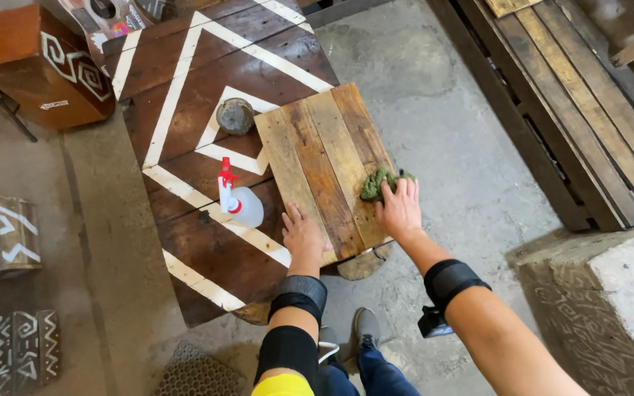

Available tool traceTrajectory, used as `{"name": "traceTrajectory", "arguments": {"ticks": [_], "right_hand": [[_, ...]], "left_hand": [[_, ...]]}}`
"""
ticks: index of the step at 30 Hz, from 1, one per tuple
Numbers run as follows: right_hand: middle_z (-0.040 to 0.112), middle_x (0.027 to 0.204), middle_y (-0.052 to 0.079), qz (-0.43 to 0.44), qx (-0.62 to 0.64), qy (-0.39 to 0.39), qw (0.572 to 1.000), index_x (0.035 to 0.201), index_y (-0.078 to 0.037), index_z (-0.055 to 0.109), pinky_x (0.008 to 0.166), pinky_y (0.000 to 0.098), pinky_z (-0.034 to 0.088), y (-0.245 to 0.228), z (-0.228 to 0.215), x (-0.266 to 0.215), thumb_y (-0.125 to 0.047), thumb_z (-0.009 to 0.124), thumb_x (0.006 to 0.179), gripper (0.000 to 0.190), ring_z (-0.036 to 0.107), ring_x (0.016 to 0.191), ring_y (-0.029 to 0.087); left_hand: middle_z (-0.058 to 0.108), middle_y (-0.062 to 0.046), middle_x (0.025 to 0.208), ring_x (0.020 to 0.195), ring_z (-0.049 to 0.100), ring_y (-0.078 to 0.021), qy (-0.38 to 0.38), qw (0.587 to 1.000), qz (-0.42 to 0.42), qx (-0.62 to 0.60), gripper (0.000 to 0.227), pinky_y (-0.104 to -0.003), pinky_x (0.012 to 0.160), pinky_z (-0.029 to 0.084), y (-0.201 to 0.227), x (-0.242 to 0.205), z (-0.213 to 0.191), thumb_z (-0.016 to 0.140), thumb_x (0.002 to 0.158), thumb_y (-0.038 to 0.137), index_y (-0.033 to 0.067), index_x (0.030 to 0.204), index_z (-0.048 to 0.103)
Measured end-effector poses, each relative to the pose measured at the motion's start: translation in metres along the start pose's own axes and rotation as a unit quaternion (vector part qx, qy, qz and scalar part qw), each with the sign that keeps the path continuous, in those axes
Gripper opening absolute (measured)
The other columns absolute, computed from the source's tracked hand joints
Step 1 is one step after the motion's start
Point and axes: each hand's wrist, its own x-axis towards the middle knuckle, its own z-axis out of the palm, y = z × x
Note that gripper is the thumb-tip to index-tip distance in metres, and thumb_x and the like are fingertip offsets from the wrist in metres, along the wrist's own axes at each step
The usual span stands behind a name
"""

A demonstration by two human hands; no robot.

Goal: The person cleans several wooden surfaces by spraying a liquid from a spray bottle and wiping with a cloth. They clean a small wooden board, a hexagonal table with white geometric patterns, and a round wooden stool, moving between locations in the room.

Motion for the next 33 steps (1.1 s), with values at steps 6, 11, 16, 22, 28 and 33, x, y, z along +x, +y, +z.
{"name": "traceTrajectory", "arguments": {"ticks": [6, 11, 16, 22, 28, 33], "right_hand": [[0.020, 0.162, 0.035, -0.031, 0.059, 0.103, 0.992, 0.145, 0.004, 0.040, 0.119, 0.0615, 0.019, 0.003, 0.046, -0.001, -0.025, 0.064, 0.089, 0.067, 0.013, 0.149, 0.057], [0.023, 0.165, 0.025, -0.022, 0.054, 0.091, 0.994, 0.155, 0.005, 0.031, 0.117, 0.0705, 0.017, -0.025, 0.065, 0.001, -0.018, 0.057, 0.093, 0.071, 0.014, 0.150, 0.057], [0.027, 0.164, 0.024, -0.036, 0.089, 0.098, 0.991, 0.157, 0.002, 0.032, 0.119, 0.0695, 0.016, -0.062, 0.068, -0.001, -0.013, 0.053, 0.096, 0.067, 0.016, 0.152, 0.053], [0.030, 0.164, 0.019, -0.111, 0.121, 0.064, 0.984, 0.156, -0.005, 0.035, 0.120, 0.0671, 0.017, -0.123, 0.075, -0.006, -0.010, 0.054, 0.094, 0.065, 0.018, 0.153, 0.048], [0.031, 0.164, 0.016, -0.242, 0.110, -0.004, 0.964, 0.155, -0.009, 0.038, 0.117, 0.0680, 0.020, -0.150, 0.059, -0.028, -0.016, 0.057, 0.095, 0.063, 0.020, 0.151, 0.047], [0.038, 0.160, 0.016, -0.293, 0.109, -0.018, 0.950, 0.150, -0.010, 0.044, 0.117, 0.0660, 0.024, -0.143, 0.049, -0.052, -0.021, 0.062, 0.093, 0.061, 0.026, 0.152, 0.042]], "left_hand": [[-0.005, -0.008, 0.173, 0.158, 0.006, -0.0354, 0.007, 0.999, -0.007, -0.046, 0.140, -0.048, 0.120, 0.029, -0.001, -0.026, -0.021, 0.100, 0.065, 0.030, 0.0108, 0.163, 0.002], [0.016, -0.021, 0.169, 0.156, 0.021, -0.0355, 0.088, 0.992, -0.016, -0.091, 0.133, -0.042, 0.119, 0.035, -0.024, -0.016, 0.025, 0.097, 0.069, 0.039, -0.0046, 0.160, 0.010], [0.029, -0.012, 0.167, 0.155, 0.025, -0.0328, 0.065, 0.985, -0.019, -0.158, 0.122, -0.040, 0.116, 0.040, -0.034, -0.038, 0.025, 0.088, 0.077, 0.045, 0.0006, 0.161, 0.010], [0.027, -0.013, 0.169, 0.154, 0.025, -0.0319, 0.088, 0.987, 0.047, -0.126, 0.109, -0.042, 0.113, 0.039, -0.065, 0.006, 0.070, 0.078, 0.088, 0.020, 0.0105, 0.169, 0.007], [0.014, -0.006, 0.171, 0.157, 0.015, -0.0257, -0.057, 0.988, 0.050, -0.138, 0.109, -0.038, 0.123, 0.029, -0.059, -0.055, 0.001, 0.080, 0.085, 0.026, 0.0090, 0.161, 0.005], [0.019, -0.014, 0.172, 0.159, 0.018, -0.0282, 0.065, 0.926, -0.023, -0.371, 0.049, -0.042, 0.126, 0.023, -0.072, 0.012, 0.098, 0.028, 0.118, 0.025, 0.0045, 0.163, 0.021]]}}
